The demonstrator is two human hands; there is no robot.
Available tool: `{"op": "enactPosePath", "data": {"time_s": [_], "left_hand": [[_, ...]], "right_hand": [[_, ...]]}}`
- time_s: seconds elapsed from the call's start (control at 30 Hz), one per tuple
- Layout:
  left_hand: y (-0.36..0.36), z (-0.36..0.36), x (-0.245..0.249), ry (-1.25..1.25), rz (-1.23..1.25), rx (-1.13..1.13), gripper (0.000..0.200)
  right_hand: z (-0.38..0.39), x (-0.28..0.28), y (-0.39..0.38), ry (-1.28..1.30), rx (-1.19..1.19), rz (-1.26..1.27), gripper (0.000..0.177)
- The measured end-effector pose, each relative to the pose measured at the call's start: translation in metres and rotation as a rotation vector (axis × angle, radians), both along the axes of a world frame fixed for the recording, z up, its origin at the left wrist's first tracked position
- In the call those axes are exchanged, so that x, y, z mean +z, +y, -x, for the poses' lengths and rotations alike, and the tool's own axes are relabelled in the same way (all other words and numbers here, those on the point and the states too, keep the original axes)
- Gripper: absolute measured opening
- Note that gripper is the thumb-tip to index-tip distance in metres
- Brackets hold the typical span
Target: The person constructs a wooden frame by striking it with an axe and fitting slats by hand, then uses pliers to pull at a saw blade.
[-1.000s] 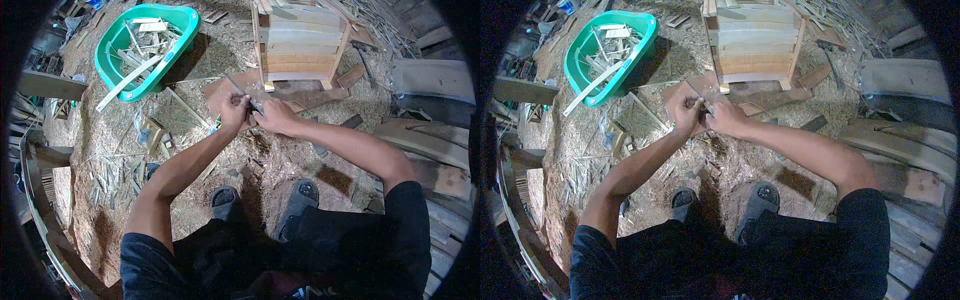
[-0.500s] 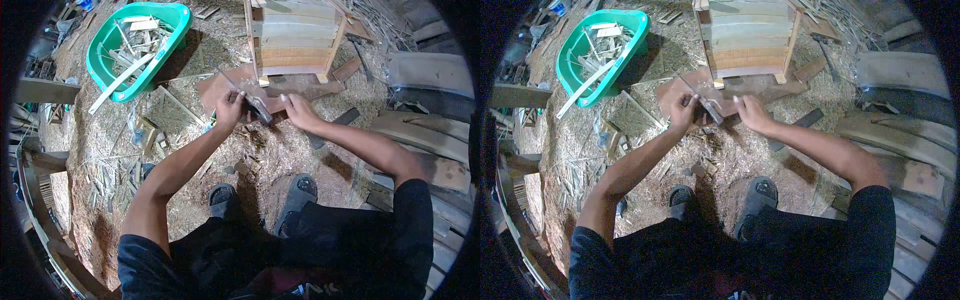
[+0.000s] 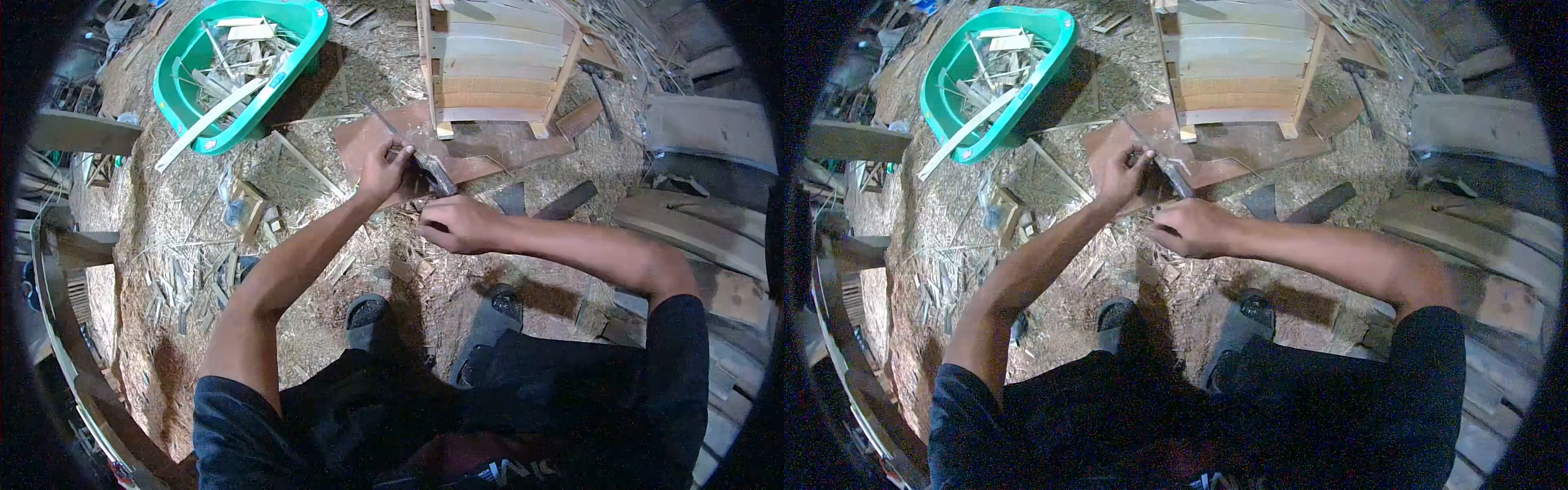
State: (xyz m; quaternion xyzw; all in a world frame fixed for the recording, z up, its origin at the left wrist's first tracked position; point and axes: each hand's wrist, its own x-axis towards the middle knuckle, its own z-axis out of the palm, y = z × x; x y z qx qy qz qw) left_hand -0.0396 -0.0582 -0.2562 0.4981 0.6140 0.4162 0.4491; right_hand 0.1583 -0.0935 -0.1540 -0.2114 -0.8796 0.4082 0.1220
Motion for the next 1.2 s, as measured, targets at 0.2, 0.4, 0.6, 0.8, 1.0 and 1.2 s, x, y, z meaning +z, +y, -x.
{"op": "enactPosePath", "data": {"time_s": [0.2,0.4,0.6,0.8,1.0,1.2], "left_hand": [[0.003,0.000,-0.020,-0.069,-0.033,0.001,0.025],[0.002,0.001,0.000,-0.031,-0.017,-0.004,0.022],[0.006,0.011,0.034,0.025,0.059,-0.130,0.022],[0.014,0.021,0.034,0.004,0.091,-0.221,0.024],[0.019,0.023,0.030,0.066,0.048,-0.271,0.024],[0.023,0.016,0.011,-0.085,0.031,-0.256,0.023]], "right_hand": [[0.022,0.016,0.019,-0.009,-0.212,-0.017,0.022],[0.024,-0.014,0.021,-0.126,-0.024,-0.069,0.015],[0.068,-0.041,0.008,-0.314,-0.029,-0.138,0.025],[0.076,-0.059,0.020,-0.480,0.097,-0.358,0.017],[0.072,-0.074,0.013,-0.374,0.053,-0.453,0.012],[0.051,-0.047,0.011,-0.304,0.128,-0.511,0.018]]}}
